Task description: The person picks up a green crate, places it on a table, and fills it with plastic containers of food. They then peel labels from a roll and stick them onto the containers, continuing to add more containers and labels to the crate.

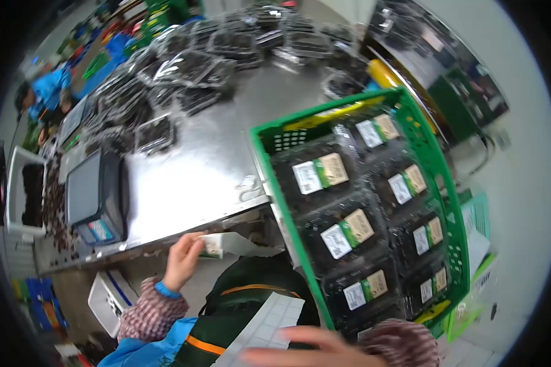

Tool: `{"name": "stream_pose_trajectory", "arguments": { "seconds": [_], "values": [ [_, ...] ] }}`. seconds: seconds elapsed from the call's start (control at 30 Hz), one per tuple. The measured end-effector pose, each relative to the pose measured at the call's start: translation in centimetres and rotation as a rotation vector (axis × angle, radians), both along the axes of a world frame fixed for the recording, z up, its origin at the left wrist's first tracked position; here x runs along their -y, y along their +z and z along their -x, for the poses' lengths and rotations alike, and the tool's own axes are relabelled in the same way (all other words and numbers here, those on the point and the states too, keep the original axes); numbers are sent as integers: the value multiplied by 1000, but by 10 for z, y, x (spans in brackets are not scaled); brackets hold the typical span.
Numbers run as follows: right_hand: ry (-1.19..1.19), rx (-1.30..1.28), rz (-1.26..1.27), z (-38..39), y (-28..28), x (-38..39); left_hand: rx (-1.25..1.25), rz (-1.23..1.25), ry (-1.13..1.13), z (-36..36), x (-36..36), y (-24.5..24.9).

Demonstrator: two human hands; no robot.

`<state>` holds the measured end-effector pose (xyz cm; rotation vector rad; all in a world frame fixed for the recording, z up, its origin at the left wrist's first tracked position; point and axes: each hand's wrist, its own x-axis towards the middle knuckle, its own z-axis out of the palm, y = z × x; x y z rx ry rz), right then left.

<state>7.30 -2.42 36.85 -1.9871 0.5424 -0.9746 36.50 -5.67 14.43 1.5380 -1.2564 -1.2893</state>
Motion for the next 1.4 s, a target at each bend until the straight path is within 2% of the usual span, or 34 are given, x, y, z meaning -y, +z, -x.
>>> {"name": "stream_pose_trajectory", "arguments": {
  "seconds": [0.03,0.1,0.13,0.17,0.23,0.27,0.3,0.37,0.4,0.47,0.5,0.53,0.57,0.6,0.63,0.67,0.7,0.73,0.77,0.83,0.87,0.9,0.93,1.0,1.1,1.2,1.23,1.27,1.4],
  "values": [
    [57,0,34,-23,-5,8,99,113,40,-1,1,-22],
    [153,11,-26,-42,-19,16,364,77,105,-11,2,-50],
    [199,16,-58,-51,-26,20,334,71,225,-12,5,-64],
    [260,-63,-132,-54,-26,27,335,61,251,-16,7,-83],
    [354,-185,-473,-52,-72,43,298,-65,456,-29,11,-125],
    [-167,-288,-618,-66,-49,39,276,-117,491,-32,15,-139],
    [-361,-488,-891,-72,-57,40,265,-128,497,-32,14,-149],
    [-429,-241,-1042,-74,-93,40,87,-216,619,-22,15,-156],
    [-433,-257,-1042,-76,-97,44,74,-225,622,-23,11,-160],
    [-527,-75,-1138,-82,-99,50,78,-292,579,-38,-4,-165],
    [-524,-75,-1129,-81,-98,51,82,-314,560,-41,-3,-165],
    [-538,-39,-1093,-78,-98,51,411,-293,373,-40,-2,-99],
    [-561,3,-1056,-77,-98,51,395,-21,385,-30,2,-53],
    [-565,-55,-993,-76,-99,52,285,159,229,-19,14,0],
    [-574,-54,-992,-76,-100,49,61,246,51,-4,27,48],
    [-562,-4,-1014,-77,-101,48,-101,372,-171,11,39,78],
    [-554,54,-1027,-77,-102,49,-257,444,-184,36,46,93],
    [-535,56,-1002,-73,-102,48,-305,255,-258,41,48,106],
    [-559,74,-978,-73,-98,46,-346,64,-337,46,51,115],
    [-653,363,-818,-74,-92,41,-295,179,-360,58,56,117],
    [-643,260,-691,-66,-94,38,-209,226,-363,61,58,119],
    [-679,273,-681,-63,-95,34,-125,273,-363,64,60,122],
    [-723,287,-566,-61,-96,30,-64,413,-373,67,63,131],
    [-851,342,-386,-62,-96,27,-68,431,-444,69,65,141],
    [-925,335,-329,-55,-96,23,-145,438,-616,83,65,141],
    [-938,225,-303,-42,-87,15,-122,433,-671,96,72,150],
    [-951,188,-281,-39,-84,14,-227,347,-702,98,74,153],
    [-978,260,-361,-39,-81,11,-329,258,-731,100,77,154],
    [-983,339,-477,-33,-71,13,-337,166,-820,105,83,158]
  ]
}}
